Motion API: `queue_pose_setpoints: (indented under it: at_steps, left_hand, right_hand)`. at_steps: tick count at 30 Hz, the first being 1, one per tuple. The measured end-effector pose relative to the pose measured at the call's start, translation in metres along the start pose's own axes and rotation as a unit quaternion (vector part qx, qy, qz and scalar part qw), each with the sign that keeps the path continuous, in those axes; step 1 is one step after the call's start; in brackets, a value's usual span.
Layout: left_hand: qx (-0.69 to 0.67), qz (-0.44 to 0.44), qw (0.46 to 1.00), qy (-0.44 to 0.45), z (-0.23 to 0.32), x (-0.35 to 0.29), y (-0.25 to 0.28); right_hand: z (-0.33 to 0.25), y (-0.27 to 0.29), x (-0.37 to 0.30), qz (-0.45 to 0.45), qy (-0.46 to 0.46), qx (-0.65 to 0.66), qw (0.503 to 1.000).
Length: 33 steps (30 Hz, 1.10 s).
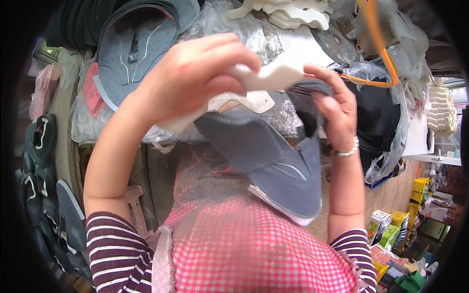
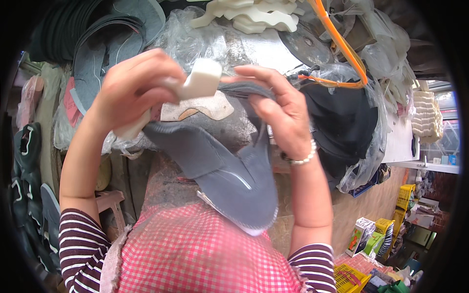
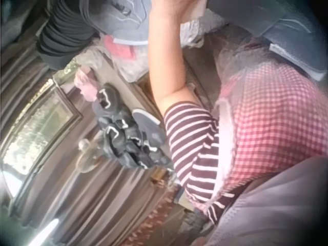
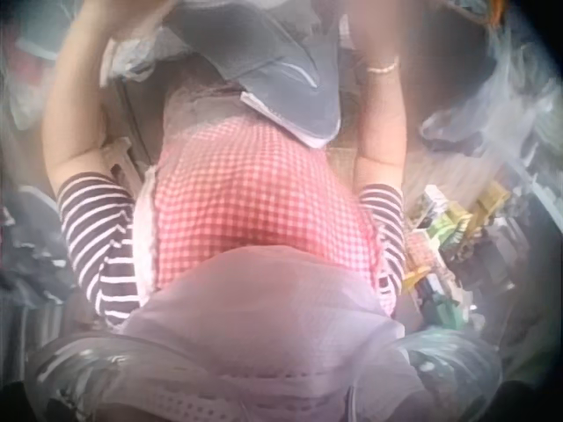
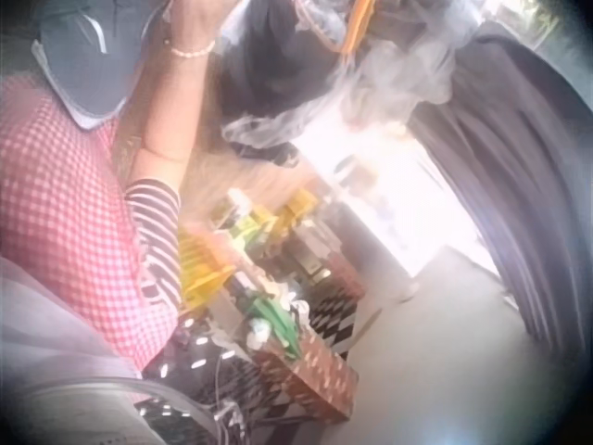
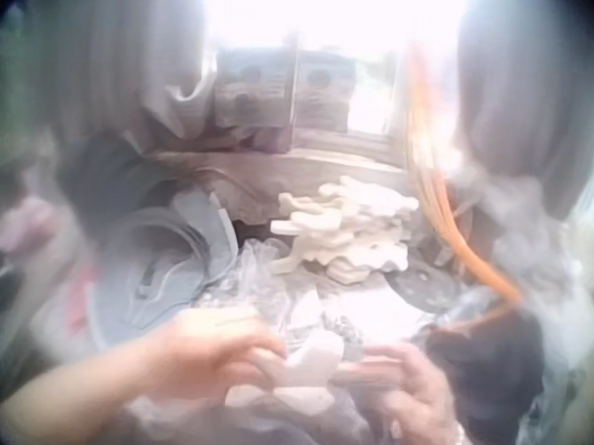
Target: The person repeatedly assembles slipper components by hand. They place a black insole onto a grey slipper sole, press it into place, and then attach a white foam insert to the top. The completed slipper is set aside, and the process is repeated with new components.
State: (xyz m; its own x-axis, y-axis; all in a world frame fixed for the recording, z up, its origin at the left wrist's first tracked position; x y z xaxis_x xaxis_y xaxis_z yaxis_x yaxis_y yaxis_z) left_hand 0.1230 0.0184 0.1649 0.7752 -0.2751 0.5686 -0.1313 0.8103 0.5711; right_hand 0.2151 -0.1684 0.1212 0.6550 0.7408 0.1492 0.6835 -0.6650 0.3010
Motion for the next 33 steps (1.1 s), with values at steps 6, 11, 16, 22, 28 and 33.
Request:
queue_pose_setpoints:
  at_steps: [6, 11, 16, 22, 28, 33]
  left_hand:
    - [0.054, 0.02, 0.997, -0.061, 0.065, -0.013, 0.014]
    - [0.098, 0.024, 0.994, -0.048, 0.071, -0.022, 0.016]
    - [0.105, 0.009, 0.994, -0.01, 0.065, -0.022, 0.014]
    - [0.083, -0.05, 0.994, 0.04, 0.052, -0.006, 0.008]
    - [0.102, -0.041, 0.986, 0.128, -0.019, -0.027, -0.007]
    - [0.182, -0.092, 0.973, -0.109, -0.005, -0.077, -0.002]
  right_hand:
    - [-0.047, 0.015, -0.003, -0.036, -0.032, -0.021, 0.999]
    - [-0.071, 0.014, -0.012, 0.1, -0.029, -0.106, 0.989]
    - [-0.084, -0.007, -0.003, 0.059, -0.062, -0.126, 0.988]
    - [-0.086, -0.028, 0.02, -0.137, -0.018, -0.122, 0.983]
    - [-0.018, -0.048, 0.056, -0.155, 0.257, -0.378, 0.876]
    - [0.007, -0.019, 0.039, -0.006, 0.257, -0.457, 0.852]
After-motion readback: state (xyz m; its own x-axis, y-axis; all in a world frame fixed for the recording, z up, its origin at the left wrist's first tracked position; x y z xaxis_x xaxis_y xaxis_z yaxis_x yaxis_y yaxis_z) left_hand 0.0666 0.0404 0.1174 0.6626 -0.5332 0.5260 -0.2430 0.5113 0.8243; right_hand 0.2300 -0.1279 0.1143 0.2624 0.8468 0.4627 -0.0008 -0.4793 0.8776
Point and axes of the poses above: each hand's wrist, its own x-axis towards the middle knuckle, its own y-axis out of the back of the hand, z = x × y, the point moved 6 cm from there along x, towards the middle knuckle, and after that the axes turned 13 degrees about -x, right-handed, at the moved point
